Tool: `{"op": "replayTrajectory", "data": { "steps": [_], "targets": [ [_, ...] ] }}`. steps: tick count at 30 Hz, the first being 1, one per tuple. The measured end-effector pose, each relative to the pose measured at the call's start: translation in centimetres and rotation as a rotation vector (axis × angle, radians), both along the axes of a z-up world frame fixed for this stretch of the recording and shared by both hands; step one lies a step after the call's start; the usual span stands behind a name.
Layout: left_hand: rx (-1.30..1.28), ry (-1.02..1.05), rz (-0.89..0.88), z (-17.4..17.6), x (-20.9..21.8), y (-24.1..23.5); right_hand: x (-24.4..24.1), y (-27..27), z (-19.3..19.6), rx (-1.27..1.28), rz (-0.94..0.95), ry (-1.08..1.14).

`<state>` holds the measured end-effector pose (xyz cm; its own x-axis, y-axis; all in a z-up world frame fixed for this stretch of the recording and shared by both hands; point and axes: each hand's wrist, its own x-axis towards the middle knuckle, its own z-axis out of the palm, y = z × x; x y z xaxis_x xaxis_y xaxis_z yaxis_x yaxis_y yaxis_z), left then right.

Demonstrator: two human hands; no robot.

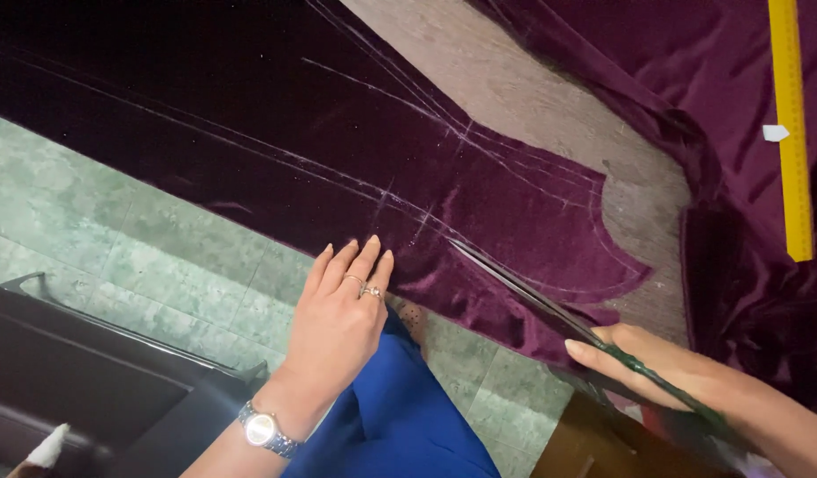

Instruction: Cutting out pattern pieces from purple velvet fabric using large tailor's scissors along pre-marked chalk lines.

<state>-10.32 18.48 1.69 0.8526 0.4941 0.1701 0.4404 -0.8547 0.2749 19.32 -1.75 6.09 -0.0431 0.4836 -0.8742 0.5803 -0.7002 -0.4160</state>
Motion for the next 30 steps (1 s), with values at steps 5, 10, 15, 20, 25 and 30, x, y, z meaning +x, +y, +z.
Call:
{"op": "replayTrajectory", "data": {
  "steps": [5, 10, 15, 20, 25, 30],
  "targets": [
    [0.02, 0.015, -0.004, -0.3, -0.1, -0.1, -1.3, 3.1, 2.4, -0.122, -0.036, 0.006],
    [0.033, 0.022, -0.003, -0.4, -0.1, 0.0, -1.5, 3.5, 1.0, -0.05, 0.05, -0.053],
    [0.026, 0.044, -0.012, 0.1, 0.0, 0.0, -1.5, 2.8, -0.4, -0.027, 0.004, -0.059],
    [0.025, 0.026, -0.007, -0.2, -0.1, 0.0, -0.4, 1.2, -1.9, 0.042, 0.016, -0.103],
    [0.028, -0.004, 0.005, -0.1, 0.0, 0.1, -1.0, 5.1, 2.9, -0.266, 0.013, -0.128],
    [0.031, 0.003, -0.001, -0.3, -0.1, 0.1, -0.8, 6.8, 1.5, -0.094, 0.093, -0.049]
  ]
}}
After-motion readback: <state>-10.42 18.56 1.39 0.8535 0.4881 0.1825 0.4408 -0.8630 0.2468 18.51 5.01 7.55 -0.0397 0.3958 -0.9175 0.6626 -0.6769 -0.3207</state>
